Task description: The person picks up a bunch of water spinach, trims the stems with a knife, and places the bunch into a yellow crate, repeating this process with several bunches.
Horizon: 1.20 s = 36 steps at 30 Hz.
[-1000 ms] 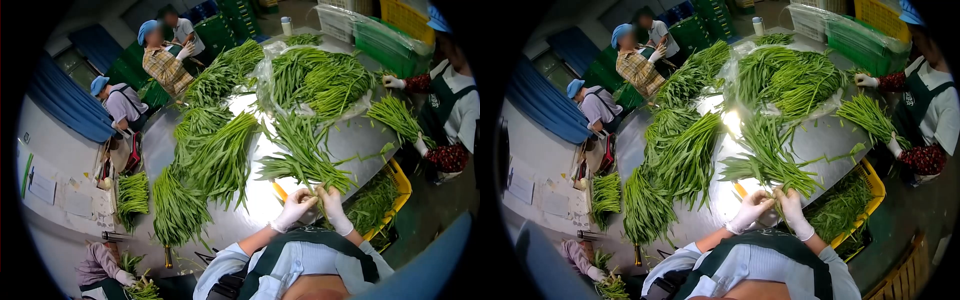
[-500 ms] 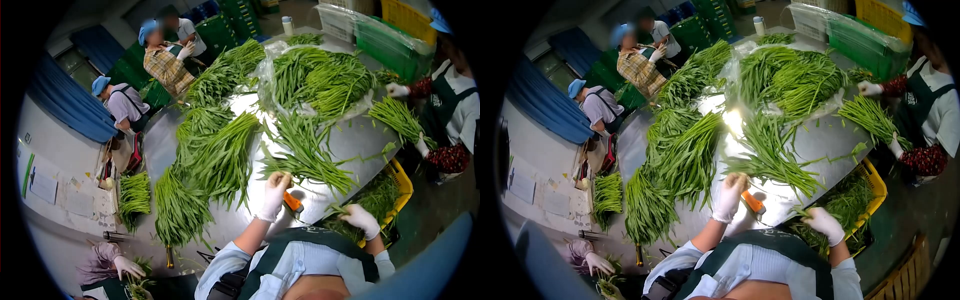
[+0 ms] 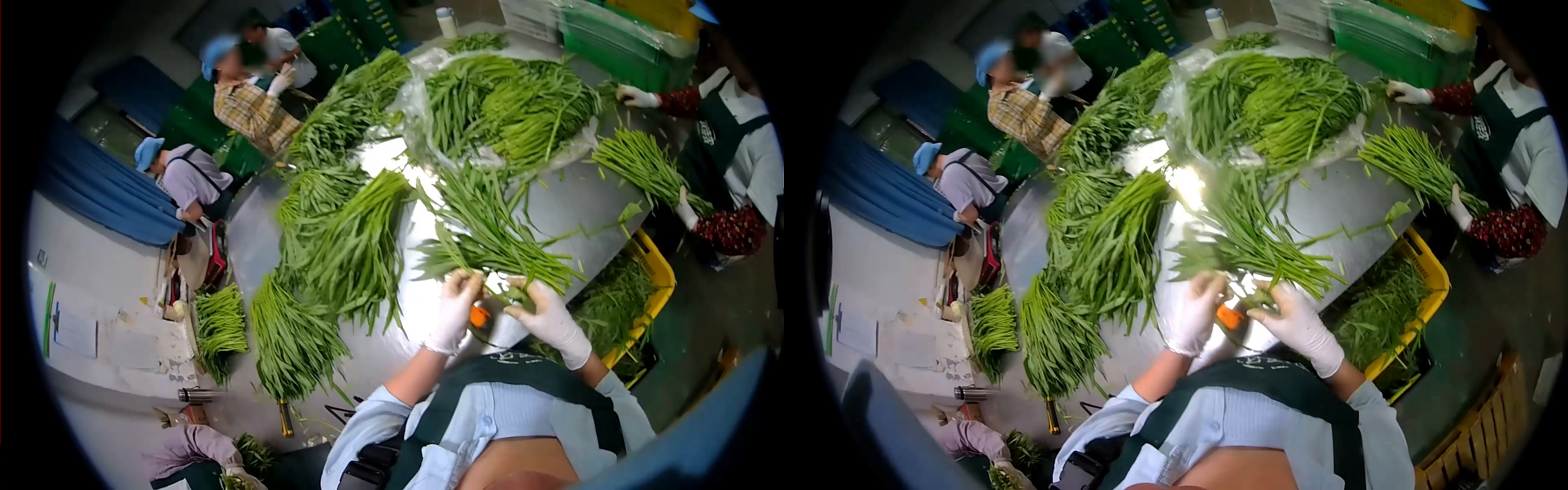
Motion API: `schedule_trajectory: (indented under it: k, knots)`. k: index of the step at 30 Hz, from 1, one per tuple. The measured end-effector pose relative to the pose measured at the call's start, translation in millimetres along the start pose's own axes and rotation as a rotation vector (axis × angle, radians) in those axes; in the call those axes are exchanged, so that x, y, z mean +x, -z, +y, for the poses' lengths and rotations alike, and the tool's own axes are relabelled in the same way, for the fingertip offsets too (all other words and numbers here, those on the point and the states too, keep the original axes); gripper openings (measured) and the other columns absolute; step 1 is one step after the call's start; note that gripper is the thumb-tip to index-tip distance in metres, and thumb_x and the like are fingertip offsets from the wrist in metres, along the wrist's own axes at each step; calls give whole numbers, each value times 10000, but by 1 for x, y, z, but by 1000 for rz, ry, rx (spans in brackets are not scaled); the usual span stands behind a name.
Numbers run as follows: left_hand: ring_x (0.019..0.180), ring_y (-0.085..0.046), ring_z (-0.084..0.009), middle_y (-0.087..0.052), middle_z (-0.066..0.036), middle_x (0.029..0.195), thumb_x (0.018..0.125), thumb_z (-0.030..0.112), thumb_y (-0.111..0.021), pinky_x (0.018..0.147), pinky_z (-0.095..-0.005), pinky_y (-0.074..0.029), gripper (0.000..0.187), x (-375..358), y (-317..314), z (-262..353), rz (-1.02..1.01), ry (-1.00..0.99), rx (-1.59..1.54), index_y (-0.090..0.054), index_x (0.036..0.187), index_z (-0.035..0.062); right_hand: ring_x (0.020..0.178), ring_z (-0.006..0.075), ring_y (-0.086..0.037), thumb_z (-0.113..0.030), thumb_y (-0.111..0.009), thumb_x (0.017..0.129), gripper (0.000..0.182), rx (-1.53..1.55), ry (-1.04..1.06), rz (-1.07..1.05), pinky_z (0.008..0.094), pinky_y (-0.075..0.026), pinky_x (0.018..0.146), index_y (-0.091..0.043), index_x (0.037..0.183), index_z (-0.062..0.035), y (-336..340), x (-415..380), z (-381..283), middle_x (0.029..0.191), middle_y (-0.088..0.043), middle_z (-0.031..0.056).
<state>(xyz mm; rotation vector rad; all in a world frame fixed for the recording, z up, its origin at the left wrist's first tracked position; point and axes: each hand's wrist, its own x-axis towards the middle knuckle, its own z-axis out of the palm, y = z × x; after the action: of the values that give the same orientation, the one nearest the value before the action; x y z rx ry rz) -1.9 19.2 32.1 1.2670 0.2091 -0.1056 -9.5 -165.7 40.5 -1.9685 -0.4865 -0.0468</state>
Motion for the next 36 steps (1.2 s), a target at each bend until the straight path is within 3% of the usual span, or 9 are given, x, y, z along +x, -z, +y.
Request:
schedule_trajectory:
  k: [2, 9, 15, 18, 20, 22, 25, 31, 36]
  knots:
    - [737, -512, -88, -548, -12, 833, 906, 139, -506, 710, -228, -453, 123, -1, 0, -11, -11, 34, -1, -553, 955, 37, 803, 281, -617, -165, -632, 794, 242, -14, -93, -138, 329, -479, 711, -604, 963, 7, -6, 7, -4, 843, -625, 155]
    - [833, -554, -136, -577, -64, 882, 937, 163, -463, 807, -294, -464, 193, 2, 4, -26, -80, -19, -133, -556, 958, -5, 741, 219, -623, -90, -613, 790, 148, 99, -135, 50, 283, -476, 664, -620, 915, -11, -23, 1, 33, 809, -633, 139]
    - [840, -546, -165, -556, -65, 863, 925, 193, -487, 856, -338, -441, 198, 9, 15, 10, -20, -53, -310, -535, 949, 2, 696, 346, -589, -210, -667, 686, 236, -386, -294, -197, 384, -473, 630, -611, 797, -9, 46, -32, 61, 716, -600, 182]
    - [816, -563, -150, -582, -39, 831, 937, 217, -461, 800, -313, -470, 196, 10, 22, 13, -32, 28, -428, -543, 984, 45, 720, 343, -582, -290, -707, 602, 351, -660, -369, -300, 398, -449, 710, -635, 808, -15, 82, -51, 70, 717, -610, 171]
    - [805, -560, -157, -559, -35, 810, 944, 214, -438, 798, -328, -478, 194, 12, 26, 3, -62, 70, -508, -524, 1009, 53, 900, 313, -552, -331, -718, 598, 506, -786, -374, -82, 409, -363, 883, -631, 987, -19, 88, -55, 67, 871, -628, 140]
    - [795, -559, -164, -541, -33, 794, 950, 215, -418, 794, -342, -486, 199, 13, 28, -6, -90, 122, -590, -508, 1033, 59, 938, 313, -534, -312, -709, 628, 533, -901, -391, 27, 425, -351, 900, -596, 1047, -3, 91, -48, 60, 949, -604, 153]
    - [764, -556, -169, -521, -32, 794, 960, 227, -387, 778, -353, -503, 221, 16, 30, -14, -138, 181, -694, -484, 1069, 61, 929, 322, -526, -245, -685, 674, 464, -944, -201, 252, 430, -365, 879, -584, 1048, 11, 85, -36, 66, 962, -590, 158]
    - [690, -529, -141, -514, -31, 787, 957, 231, -393, 707, -320, -497, 228, 13, 31, -9, -133, 174, -688, -485, 1069, 55, 887, 330, -526, -160, -655, 702, 358, -712, -89, 121, 423, -409, 789, -580, 1017, -6, 48, -7, 74, 917, -576, 154]
    - [565, -438, -90, -499, -14, 730, 948, 222, -414, 519, -220, -379, 237, 10, 32, -5, -52, 228, -698, -492, 1084, 44, 785, 330, -564, -159, -643, 709, 249, -682, -214, 21, 423, -451, 713, -623, 937, -62, 23, -6, 106, 906, -569, 139]
